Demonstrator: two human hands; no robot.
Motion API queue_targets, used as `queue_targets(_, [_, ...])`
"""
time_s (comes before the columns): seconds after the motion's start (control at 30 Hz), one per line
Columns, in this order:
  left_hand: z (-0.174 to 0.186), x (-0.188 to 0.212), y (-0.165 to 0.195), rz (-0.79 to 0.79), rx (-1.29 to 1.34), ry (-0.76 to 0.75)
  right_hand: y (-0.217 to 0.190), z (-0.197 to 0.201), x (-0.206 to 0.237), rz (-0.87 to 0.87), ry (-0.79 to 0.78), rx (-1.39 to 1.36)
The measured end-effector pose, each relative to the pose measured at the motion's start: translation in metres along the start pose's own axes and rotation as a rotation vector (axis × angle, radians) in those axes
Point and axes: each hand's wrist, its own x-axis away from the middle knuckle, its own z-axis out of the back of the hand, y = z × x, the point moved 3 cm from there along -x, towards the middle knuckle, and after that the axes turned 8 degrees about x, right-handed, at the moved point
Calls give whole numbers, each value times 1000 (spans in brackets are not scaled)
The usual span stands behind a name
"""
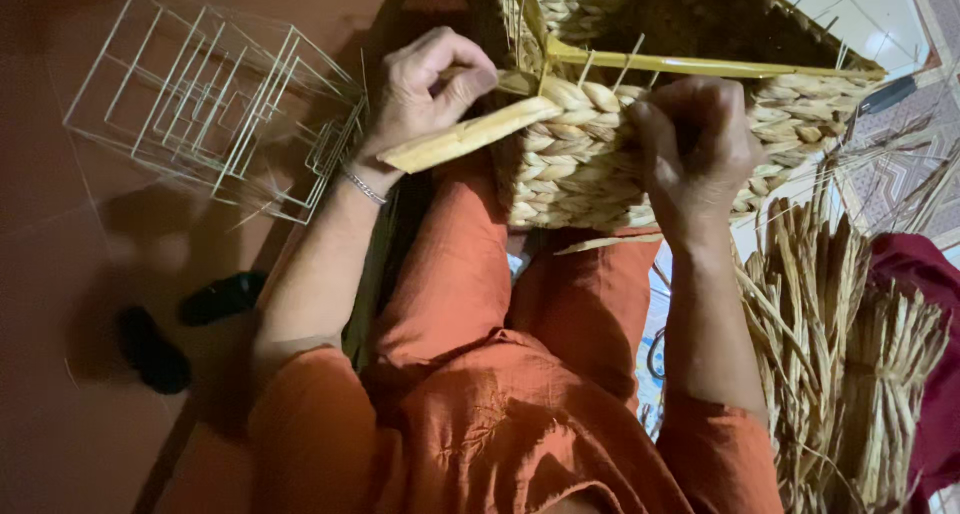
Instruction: The person weaves a rectangular basket by hand, interlacing dried palm strips through a wire frame. They repeatedly pull strips through the weave, adjust tension, and rotate the basket to continue the pattern.
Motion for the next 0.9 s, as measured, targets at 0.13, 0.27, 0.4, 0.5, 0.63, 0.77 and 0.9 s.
queue_targets(0.13, [1,16,14,-15,74,35,-1,-4,2,8,15,-7])
queue_targets(0.27, [-8,28,46,-190,-177,-1,-19,8,-2,60,95,169])
queue_targets(0.4, [-16,27,62,-246,-300,113,-45,3,-16,214,16,110])
queue_targets(0.5, [-24,23,54,-216,-183,199,-63,-15,-25,318,-163,-8])
queue_targets(0.63, [-38,13,19,-128,138,322,-70,-28,-36,350,-244,296])
queue_targets(0.77, [-52,1,-12,67,408,444,-64,-36,-45,259,-202,216])
queue_targets(0.9, [-50,-1,-12,77,569,383,-52,-38,-40,258,-108,211])
